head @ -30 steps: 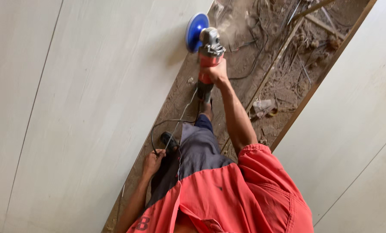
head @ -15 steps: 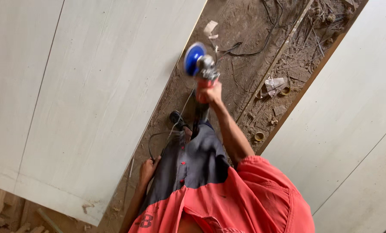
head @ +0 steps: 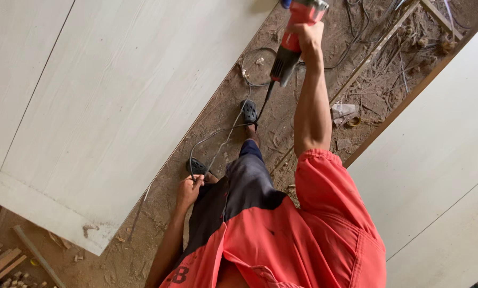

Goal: The person uses a corded angle grinder to sand the surface of large wooden panels and cabinet doors laid across the workshop floor. They hold the power cord clear of the tool with their other hand while moving the grinder along the wood, then walk toward a machine at the end.

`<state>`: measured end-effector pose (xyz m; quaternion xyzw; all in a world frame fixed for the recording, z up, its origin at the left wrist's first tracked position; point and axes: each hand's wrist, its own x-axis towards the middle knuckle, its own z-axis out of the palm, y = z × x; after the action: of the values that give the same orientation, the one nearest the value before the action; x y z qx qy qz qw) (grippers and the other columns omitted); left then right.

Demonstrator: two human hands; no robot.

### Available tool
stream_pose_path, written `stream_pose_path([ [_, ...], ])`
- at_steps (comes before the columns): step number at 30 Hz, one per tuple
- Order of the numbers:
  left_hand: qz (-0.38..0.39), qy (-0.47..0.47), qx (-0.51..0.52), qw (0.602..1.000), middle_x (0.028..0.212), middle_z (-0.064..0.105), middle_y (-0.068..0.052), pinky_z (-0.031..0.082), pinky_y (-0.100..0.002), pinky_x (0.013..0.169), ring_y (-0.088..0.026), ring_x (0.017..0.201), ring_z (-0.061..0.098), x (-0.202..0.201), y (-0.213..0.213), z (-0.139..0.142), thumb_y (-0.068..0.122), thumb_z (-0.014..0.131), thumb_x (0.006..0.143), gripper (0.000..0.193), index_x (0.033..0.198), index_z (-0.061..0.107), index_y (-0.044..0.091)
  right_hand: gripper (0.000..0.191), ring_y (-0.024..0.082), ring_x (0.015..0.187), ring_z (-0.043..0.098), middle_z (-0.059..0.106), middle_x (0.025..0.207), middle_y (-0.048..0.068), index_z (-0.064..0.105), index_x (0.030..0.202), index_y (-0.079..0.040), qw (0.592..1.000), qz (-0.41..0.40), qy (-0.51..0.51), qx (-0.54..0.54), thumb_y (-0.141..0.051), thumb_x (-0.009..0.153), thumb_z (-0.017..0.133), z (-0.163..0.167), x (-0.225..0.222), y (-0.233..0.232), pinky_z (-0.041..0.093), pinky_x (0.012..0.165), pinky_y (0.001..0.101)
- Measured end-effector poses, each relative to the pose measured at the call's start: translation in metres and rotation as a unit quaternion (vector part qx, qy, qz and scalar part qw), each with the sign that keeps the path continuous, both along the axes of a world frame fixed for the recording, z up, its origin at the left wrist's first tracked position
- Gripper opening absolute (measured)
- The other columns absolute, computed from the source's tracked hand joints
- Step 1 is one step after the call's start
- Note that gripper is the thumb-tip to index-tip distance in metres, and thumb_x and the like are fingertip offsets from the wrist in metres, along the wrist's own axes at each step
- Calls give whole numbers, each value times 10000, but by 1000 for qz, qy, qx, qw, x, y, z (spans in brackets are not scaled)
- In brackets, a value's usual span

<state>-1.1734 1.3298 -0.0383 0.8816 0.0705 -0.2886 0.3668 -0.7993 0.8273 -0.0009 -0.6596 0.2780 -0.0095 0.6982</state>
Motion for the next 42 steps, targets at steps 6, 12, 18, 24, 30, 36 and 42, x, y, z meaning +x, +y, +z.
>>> stream_pose_path([
  [6,-14,50,37,998,731,707,-136,509,-409,655,-279,681,702,-54,87,3,536,544,1003,527,833,754,84,338,136,733,694,732,859,32,725,942,-44,994,72,-42,-71,-49,611,795,-30,-157,162,629,689,330],
  [12,-23,38,44,998,729,701,-156,518,-437,649,-320,683,700,-143,207,7,596,515,1002,596,876,806,92,347,107,832,677,744,938,6,737,1052,-44,996,78,-42,-12,-98,713,785,-64,-347,383,581,732,282],
  [18,-13,77,72,994,645,685,-180,506,-473,634,-337,639,691,-200,272,29,647,470,971,681,850,825,78,520,202,914,733,763,1016,90,679,1150,-9,993,96,5,-72,-84,655,819,-57,-446,449,589,825,340],
  [24,-1,153,119,981,615,596,-215,465,-466,598,-333,570,639,-224,271,30,677,473,1064,865,686,699,-66,336,221,705,708,709,833,94,695,907,-9,984,-109,117,77,-44,577,753,-36,-341,343,659,678,394],
  [30,51,44,-6,998,639,705,-138,518,-410,598,-250,617,709,-232,271,23,567,518,972,623,735,760,44,432,226,717,668,670,870,116,656,1028,51,982,-134,-59,119,-51,629,783,1,-210,266,630,689,407],
  [36,12,40,-9,999,673,689,-175,502,-414,633,-286,665,696,-234,303,31,509,496,1023,587,788,746,33,391,212,649,699,676,800,97,652,982,-29,995,-63,-48,66,-64,603,744,19,-245,312,693,656,366],
  [42,-43,46,-43,997,639,675,-151,501,-416,610,-234,624,689,-263,383,22,534,497,1003,592,803,739,33,330,140,727,720,739,831,29,730,925,-57,998,26,-20,-61,-69,601,791,-13,-395,465,625,688,322],
])
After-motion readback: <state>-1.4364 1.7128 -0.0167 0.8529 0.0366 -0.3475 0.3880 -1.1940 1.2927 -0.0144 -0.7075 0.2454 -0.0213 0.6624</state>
